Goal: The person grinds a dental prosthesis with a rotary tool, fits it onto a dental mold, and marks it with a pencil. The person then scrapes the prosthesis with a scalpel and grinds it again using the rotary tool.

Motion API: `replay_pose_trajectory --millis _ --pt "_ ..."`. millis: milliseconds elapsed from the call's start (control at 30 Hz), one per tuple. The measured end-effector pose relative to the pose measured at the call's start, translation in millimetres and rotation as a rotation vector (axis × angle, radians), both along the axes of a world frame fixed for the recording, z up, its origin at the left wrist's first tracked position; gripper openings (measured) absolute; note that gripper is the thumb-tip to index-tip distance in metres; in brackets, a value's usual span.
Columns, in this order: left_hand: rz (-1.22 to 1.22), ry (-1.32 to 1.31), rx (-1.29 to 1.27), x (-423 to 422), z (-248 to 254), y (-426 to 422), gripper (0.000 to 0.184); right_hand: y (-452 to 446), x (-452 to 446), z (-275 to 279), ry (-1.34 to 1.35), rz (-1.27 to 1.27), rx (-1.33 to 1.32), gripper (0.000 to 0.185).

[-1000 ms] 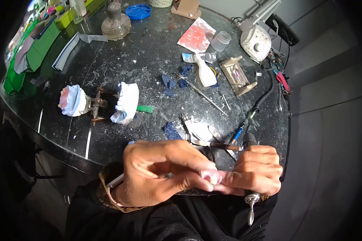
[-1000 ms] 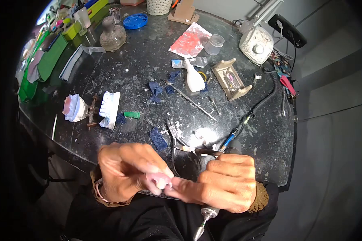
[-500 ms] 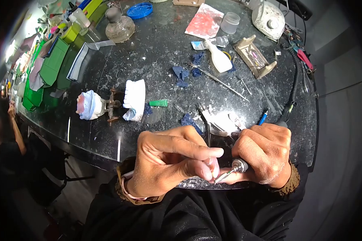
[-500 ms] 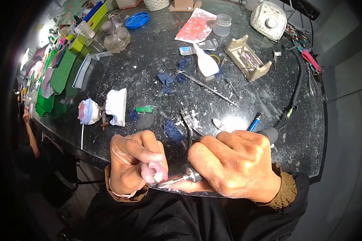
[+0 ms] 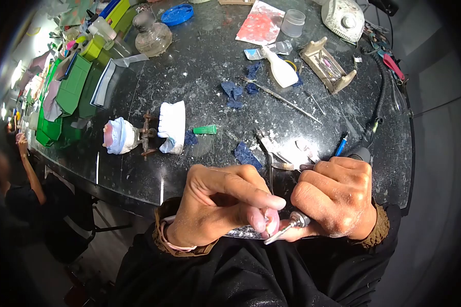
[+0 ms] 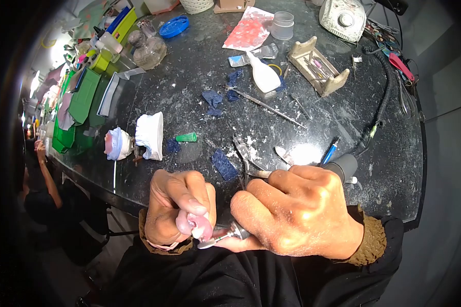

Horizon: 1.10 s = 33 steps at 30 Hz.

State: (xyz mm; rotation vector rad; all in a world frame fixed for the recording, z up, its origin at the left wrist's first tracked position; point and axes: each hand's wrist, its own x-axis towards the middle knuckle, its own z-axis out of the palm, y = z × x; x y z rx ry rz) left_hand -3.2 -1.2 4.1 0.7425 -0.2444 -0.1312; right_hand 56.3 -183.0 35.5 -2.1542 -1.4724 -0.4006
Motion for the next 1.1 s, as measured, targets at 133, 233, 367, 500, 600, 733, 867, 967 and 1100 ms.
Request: replay_pose_trajectory --millis 133,233,367,500,600,733,867,967,1100 --pt "-0.072 0.053 -0.023 0.0 -2.1 1.1 0.020 2.5 -1.2 -0.5 -0.025 -0.084 0.048 0.046" --pt "-0.111 0.078 -0.054 0.0 -1.0 -0.5 0.020 0.9 -2.2 -1.2 -0.044 -0.070 0.026 0.046" --pt "-0.141 0.102 -0.086 -1.5 -1.9 -1.0 0.021 -1.4 -1.5 -2.9 -0.089 -0.028 0.019 0.046" --pt "-0.176 0.127 -0.094 -2.5 0.3 -0.6 0.019 0.1 -1.4 -1.4 -0.084 -0.049 0.042 0.045" --pt "-0.192 0.140 -0.117 -3.1 1.2 -1.7 0.018 -0.2 -3.1 -1.1 -0.083 -0.048 0.039 0.045" --pt "-0.229 0.141 -0.115 -2.9 -0.1 -0.6 0.018 -3.0 -1.2 2.5 -0.109 0.039 0.038 0.049" --pt "-0.221 0.152 -0.134 -3.9 -1.5 -3.0 0.017 -0.9 -2.8 2.5 -0.063 -0.026 0.045 0.045" --pt "-0.234 0.163 -0.117 -4.1 -0.8 -1.3 0.016 -2.5 -3.8 1.0 -0.119 -0.021 0.024 0.040" --pt "-0.247 0.144 -0.139 -3.6 -2.4 -2.0 0.014 -3.3 -1.5 2.0 -0.141 -0.017 0.030 0.038"
